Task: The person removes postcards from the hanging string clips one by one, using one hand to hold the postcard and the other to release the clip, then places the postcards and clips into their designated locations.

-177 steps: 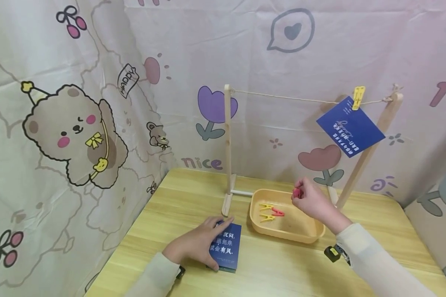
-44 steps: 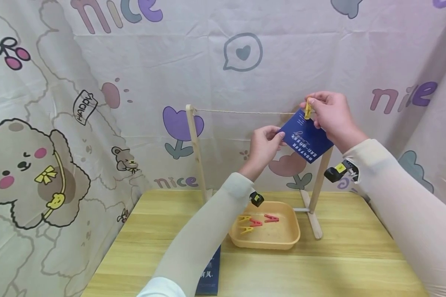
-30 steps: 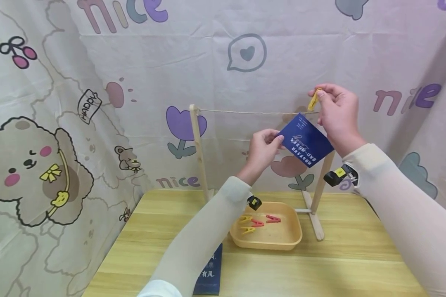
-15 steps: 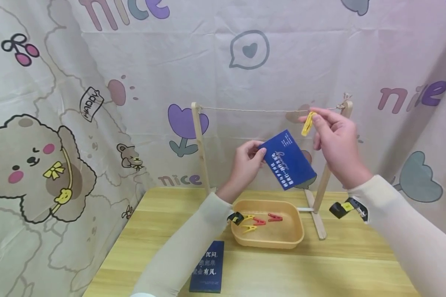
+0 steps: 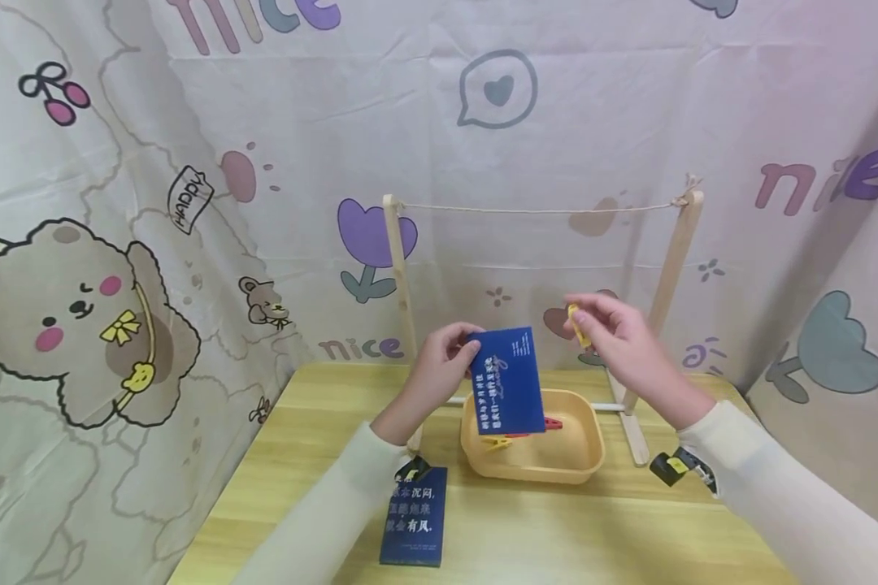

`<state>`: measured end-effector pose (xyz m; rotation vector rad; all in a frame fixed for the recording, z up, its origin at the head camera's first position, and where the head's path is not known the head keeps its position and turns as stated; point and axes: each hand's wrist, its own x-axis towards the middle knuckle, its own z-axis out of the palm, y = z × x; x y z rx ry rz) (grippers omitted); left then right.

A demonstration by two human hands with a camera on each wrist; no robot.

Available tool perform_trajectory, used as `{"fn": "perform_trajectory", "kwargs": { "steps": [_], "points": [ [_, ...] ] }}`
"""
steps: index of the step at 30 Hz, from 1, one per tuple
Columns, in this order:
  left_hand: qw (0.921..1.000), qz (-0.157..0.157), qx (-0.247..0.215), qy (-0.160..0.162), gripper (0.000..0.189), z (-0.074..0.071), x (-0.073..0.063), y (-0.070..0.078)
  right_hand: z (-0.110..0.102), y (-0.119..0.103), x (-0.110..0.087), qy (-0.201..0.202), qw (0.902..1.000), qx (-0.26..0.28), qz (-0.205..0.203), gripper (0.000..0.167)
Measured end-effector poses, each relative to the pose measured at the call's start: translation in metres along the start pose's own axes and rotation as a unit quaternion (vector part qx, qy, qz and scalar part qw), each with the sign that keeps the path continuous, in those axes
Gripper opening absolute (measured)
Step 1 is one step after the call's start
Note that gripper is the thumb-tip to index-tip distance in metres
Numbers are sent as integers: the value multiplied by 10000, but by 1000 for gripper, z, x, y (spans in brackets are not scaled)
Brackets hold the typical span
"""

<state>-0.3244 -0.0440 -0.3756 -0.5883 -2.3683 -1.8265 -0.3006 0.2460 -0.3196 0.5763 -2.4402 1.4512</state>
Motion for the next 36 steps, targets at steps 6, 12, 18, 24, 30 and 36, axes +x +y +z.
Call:
{"fn": "perform_trajectory", "kwargs": {
  "steps": [6,12,18,24,30,36],
  "points": [
    [9984,-380,280,-297,20,-24,-25,-27,33,37,-14,-916,9846,-1492,-12,39],
    [9964,-639,450,-339,20,-39,-44,-47,58,75,-27,-1509,9591,-2366,-364,20],
    [9936,-929,494,-402,21,-49,-61,-65,73,106,-36,-2214,9362,-2689,-467,17],
    [9888,-1281,579,-495,23,-58,-77,-78,86,122,-44,-2483,9232,-2839,-744,38],
    [9882,-1338,547,-504,22,-68,-88,-92,94,133,-46,-2546,9109,-3095,-987,54],
    [9854,-1429,656,-656,22,-77,-99,-107,101,143,-49,-2590,9048,-3278,-824,50]
  ]
}}
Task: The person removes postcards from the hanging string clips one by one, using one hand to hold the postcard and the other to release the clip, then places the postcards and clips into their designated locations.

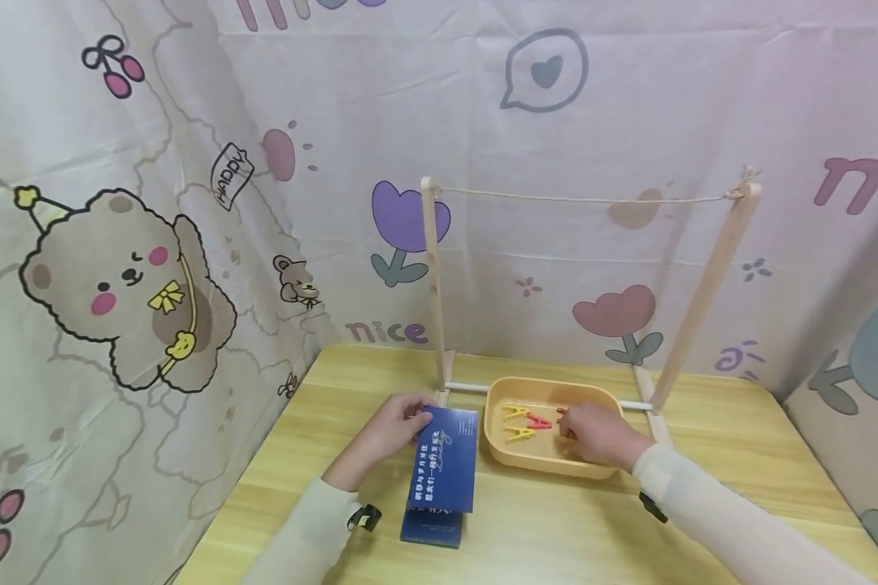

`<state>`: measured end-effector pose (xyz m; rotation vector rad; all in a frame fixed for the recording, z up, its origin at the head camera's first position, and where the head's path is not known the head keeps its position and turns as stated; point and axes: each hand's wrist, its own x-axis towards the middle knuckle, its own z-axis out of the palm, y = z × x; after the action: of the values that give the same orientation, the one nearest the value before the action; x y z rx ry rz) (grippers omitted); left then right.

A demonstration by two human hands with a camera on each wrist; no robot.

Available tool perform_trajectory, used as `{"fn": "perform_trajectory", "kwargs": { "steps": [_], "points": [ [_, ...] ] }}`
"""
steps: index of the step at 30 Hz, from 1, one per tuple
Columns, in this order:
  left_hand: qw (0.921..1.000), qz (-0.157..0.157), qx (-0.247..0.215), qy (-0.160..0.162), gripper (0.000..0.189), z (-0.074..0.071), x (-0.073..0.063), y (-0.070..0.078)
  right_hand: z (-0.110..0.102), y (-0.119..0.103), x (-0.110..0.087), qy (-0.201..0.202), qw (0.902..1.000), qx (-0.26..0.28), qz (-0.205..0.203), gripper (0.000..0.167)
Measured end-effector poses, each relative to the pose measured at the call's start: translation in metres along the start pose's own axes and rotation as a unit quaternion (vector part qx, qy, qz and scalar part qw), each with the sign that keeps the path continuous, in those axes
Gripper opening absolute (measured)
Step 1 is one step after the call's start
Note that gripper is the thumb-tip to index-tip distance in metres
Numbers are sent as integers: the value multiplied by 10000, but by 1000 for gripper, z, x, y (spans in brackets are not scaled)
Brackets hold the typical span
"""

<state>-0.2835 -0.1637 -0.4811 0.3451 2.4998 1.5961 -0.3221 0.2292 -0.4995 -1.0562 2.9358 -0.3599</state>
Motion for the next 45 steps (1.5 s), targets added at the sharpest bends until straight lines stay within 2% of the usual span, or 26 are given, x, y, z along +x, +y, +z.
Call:
{"fn": "perform_trajectory", "kwargs": {
  "steps": [7,11,12,16,19,23,26,31,37,45],
  "points": [
    [9997,-136,139,-116,23,0,-5,-12,-1,-1,-7,-76,9996,-59,249,44],
    [9995,-70,296,-129,18,-2,-3,-19,-14,-10,-10,67,9985,-27,547,16],
    [9994,-79,322,-131,18,-2,-3,-21,-18,-12,-11,150,9979,-24,631,13],
    [9989,-98,438,-152,19,0,-1,-33,-33,-24,-13,656,9928,-162,993,26],
    [9982,-158,530,-212,21,4,-2,-42,-39,-36,-13,1134,9865,-230,1157,26],
    [9974,-262,638,-212,21,9,-3,-50,-41,-51,-15,1702,9773,-207,1247,24],
    [9954,-296,899,-111,17,13,-6,-53,-41,-60,-17,1915,9732,-185,1255,22],
    [9853,-265,1689,73,10,19,-10,-55,-37,-70,-22,2120,9693,-100,1240,18],
    [9762,-219,2155,120,8,25,-14,-51,-30,-74,-26,2297,9655,-25,1228,13],
    [9525,-296,3027,175,8,33,-15,-46,-24,-75,-30,2364,9641,78,1209,9]
  ]
}}
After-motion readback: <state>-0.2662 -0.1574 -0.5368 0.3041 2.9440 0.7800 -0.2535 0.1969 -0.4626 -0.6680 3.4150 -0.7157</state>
